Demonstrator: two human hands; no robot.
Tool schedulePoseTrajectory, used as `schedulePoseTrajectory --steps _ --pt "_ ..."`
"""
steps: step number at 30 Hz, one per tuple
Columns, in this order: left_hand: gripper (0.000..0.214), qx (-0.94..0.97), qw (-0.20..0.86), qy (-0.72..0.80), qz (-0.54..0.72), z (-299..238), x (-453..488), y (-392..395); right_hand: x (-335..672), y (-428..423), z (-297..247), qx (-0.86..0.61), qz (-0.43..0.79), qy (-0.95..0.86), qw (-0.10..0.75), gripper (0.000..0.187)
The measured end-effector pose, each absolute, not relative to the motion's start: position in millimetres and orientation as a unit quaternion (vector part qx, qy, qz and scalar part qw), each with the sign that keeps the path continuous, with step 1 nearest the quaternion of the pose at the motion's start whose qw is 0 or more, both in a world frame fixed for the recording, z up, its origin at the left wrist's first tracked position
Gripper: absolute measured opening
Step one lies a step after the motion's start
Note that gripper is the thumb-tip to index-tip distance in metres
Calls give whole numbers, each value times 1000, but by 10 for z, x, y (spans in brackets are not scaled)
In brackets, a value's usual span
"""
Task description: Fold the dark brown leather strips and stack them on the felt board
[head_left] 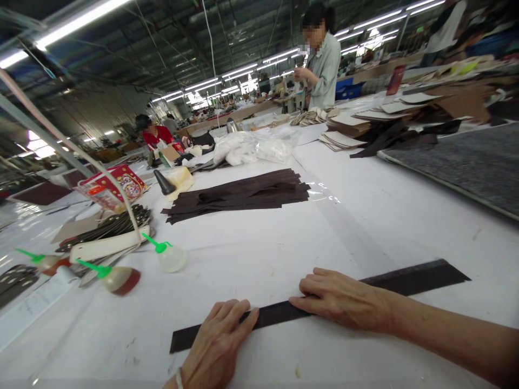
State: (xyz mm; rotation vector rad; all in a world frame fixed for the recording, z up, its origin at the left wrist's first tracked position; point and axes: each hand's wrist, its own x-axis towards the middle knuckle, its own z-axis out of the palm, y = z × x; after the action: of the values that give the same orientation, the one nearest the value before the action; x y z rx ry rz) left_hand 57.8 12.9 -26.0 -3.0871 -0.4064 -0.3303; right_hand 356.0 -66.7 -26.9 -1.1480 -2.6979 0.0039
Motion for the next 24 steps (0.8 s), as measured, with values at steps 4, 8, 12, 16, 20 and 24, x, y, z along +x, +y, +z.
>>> schedulePoseTrajectory --steps 4,8,12,16,20,24 --pt "39 -990 -33 -127 -46 -238 658 145 3557 -675 -283 -386 -10 -917 102 26" --pt "48 -993 -25 -109 -31 -234 689 167 3556 -675 -285 -385 -18 -918 97 26" --pt "58 -996 -5 -91 -11 -199 761 160 3556 -680 -266 -386 -22 -918 89 27" --pt "61 -995 18 -98 25 -134 944 122 3545 -683 -238 -381 -23 -921 79 27" --pt "68 -992 27 -108 54 -112 1066 88 3537 -685 -235 -383 -23 -921 71 27" --pt "70 -990 30 -128 51 -167 837 118 3548 -694 -264 -379 -22 -921 90 27"
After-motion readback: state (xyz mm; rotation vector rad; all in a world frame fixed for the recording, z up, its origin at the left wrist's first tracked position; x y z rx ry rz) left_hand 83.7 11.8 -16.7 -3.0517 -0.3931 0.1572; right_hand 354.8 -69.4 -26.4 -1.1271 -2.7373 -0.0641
